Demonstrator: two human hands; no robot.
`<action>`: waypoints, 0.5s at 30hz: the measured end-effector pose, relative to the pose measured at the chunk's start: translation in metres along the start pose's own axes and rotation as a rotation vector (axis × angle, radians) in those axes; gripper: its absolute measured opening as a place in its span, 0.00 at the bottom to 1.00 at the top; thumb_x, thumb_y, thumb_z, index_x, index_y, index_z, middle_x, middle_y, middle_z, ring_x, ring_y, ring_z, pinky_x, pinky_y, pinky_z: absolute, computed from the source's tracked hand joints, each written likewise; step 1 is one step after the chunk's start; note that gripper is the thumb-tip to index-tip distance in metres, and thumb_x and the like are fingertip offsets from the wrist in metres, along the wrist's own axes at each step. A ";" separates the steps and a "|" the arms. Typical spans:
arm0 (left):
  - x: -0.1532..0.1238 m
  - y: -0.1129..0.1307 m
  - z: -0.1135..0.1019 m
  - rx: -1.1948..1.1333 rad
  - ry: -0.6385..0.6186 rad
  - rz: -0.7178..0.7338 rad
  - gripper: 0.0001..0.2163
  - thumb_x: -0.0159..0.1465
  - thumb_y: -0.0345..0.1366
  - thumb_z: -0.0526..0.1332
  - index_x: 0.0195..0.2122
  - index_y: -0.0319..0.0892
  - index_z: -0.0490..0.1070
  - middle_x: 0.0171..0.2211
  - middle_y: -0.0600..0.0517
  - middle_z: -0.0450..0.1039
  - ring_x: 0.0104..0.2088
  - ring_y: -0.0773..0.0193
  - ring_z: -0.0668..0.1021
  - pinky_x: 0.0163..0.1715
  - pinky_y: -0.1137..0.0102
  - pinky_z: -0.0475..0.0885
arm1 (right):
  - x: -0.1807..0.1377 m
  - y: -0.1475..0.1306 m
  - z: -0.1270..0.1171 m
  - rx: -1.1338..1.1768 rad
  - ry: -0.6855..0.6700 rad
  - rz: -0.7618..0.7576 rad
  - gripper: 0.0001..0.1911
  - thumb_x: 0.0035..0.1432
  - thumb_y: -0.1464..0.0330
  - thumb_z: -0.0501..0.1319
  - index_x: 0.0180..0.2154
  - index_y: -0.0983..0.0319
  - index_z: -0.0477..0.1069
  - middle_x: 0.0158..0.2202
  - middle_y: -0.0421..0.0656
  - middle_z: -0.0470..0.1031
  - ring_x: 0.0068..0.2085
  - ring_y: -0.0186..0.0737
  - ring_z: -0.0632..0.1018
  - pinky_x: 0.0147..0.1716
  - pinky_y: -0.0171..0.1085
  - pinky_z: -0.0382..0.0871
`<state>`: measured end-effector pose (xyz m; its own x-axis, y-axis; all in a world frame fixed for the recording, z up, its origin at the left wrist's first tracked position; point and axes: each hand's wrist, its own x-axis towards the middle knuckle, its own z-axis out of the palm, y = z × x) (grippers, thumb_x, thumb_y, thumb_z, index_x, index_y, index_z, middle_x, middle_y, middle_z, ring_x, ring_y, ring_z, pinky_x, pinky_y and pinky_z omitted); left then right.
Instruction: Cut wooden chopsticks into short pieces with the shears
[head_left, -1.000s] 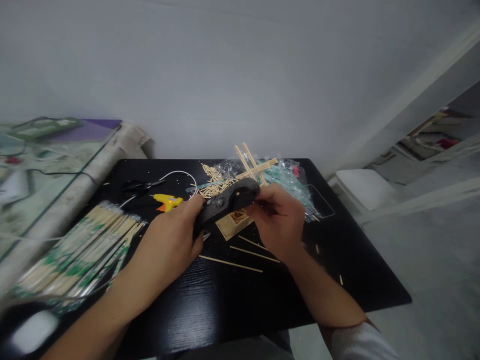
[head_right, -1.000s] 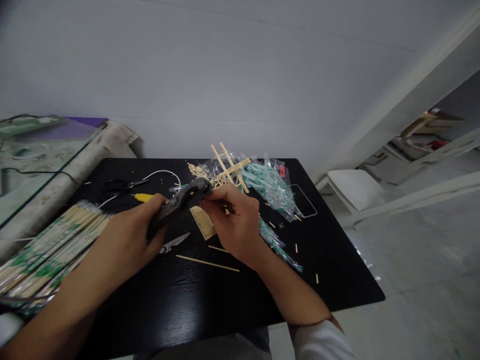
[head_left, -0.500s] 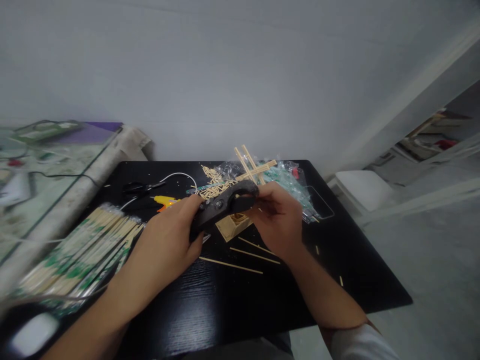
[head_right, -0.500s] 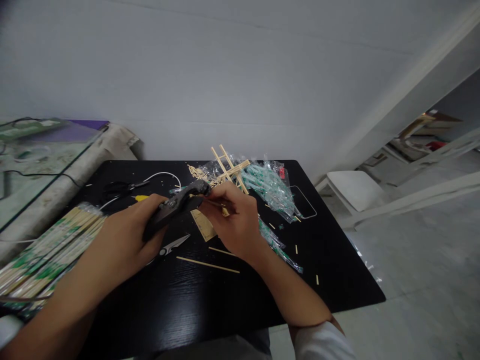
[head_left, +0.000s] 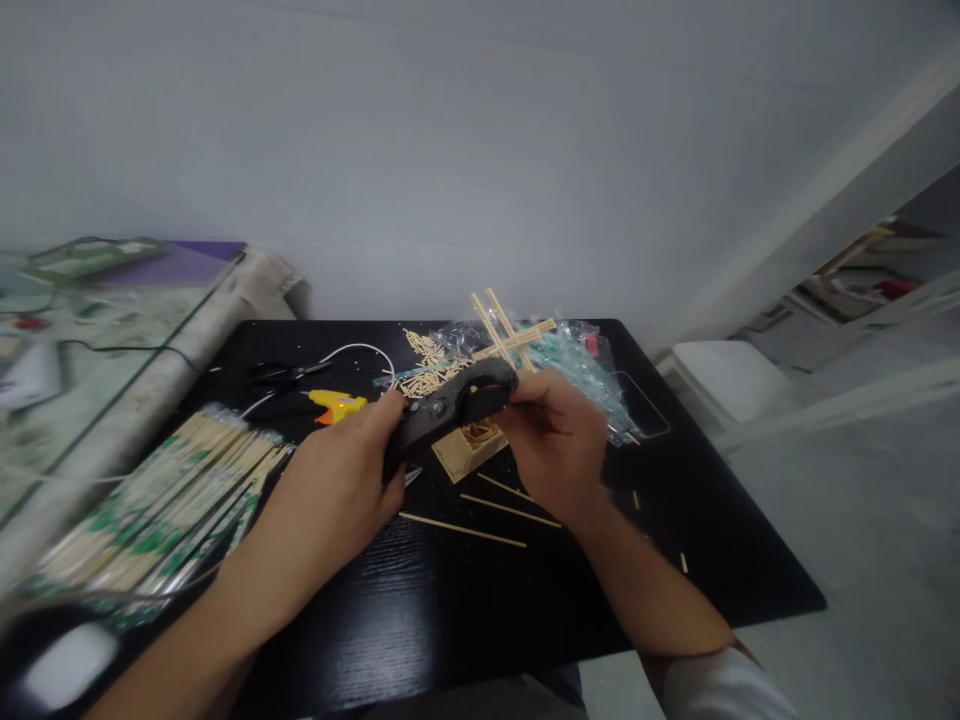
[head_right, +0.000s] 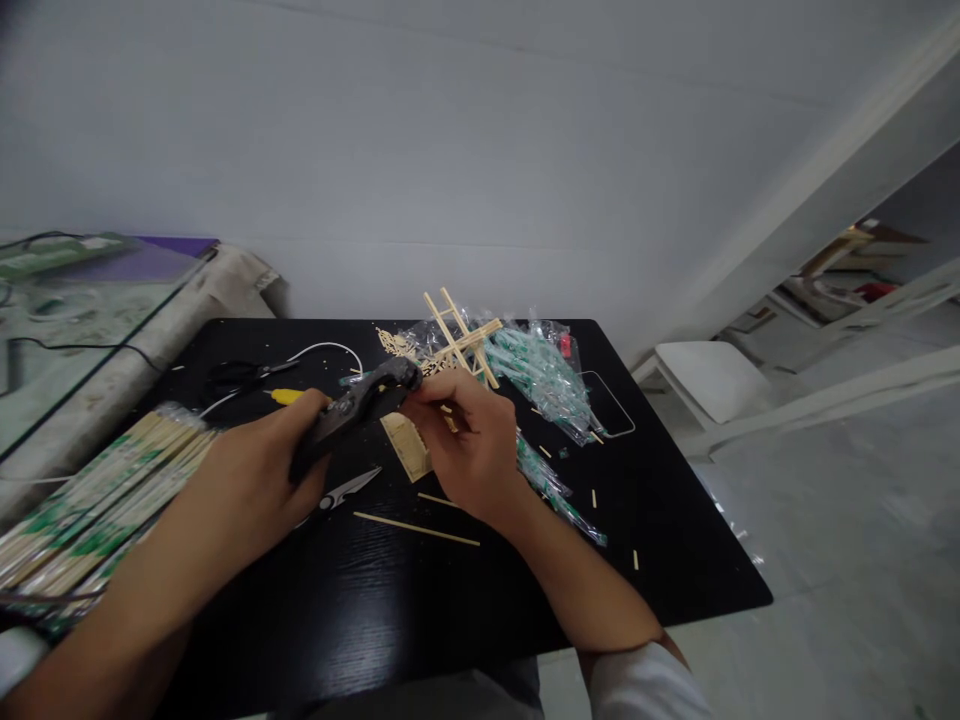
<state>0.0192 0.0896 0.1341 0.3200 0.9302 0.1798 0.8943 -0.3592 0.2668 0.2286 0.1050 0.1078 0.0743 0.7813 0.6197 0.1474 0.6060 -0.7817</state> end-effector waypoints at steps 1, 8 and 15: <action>0.000 0.000 0.000 0.004 -0.005 -0.007 0.04 0.63 0.31 0.54 0.38 0.47 0.61 0.29 0.51 0.75 0.27 0.57 0.78 0.28 0.66 0.64 | -0.001 0.001 0.001 0.001 0.005 -0.010 0.05 0.62 0.72 0.68 0.35 0.57 0.76 0.32 0.37 0.80 0.30 0.34 0.79 0.30 0.34 0.75; 0.000 0.000 -0.002 -0.023 -0.008 -0.020 0.04 0.63 0.32 0.55 0.38 0.47 0.64 0.29 0.51 0.76 0.28 0.56 0.79 0.29 0.67 0.65 | 0.001 -0.002 0.002 0.016 0.020 -0.001 0.05 0.60 0.71 0.70 0.34 0.57 0.76 0.31 0.37 0.80 0.30 0.35 0.80 0.31 0.35 0.76; 0.008 -0.013 -0.010 -0.175 -0.084 -0.023 0.07 0.67 0.40 0.54 0.37 0.46 0.69 0.29 0.52 0.78 0.28 0.58 0.79 0.29 0.68 0.67 | 0.004 -0.007 0.001 0.050 -0.069 0.035 0.04 0.62 0.70 0.71 0.37 0.57 0.77 0.34 0.37 0.82 0.33 0.34 0.83 0.34 0.34 0.80</action>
<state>0.0070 0.1007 0.1416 0.3312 0.9388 0.0944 0.8362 -0.3384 0.4316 0.2265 0.1039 0.1152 0.0098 0.8097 0.5867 0.0961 0.5833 -0.8066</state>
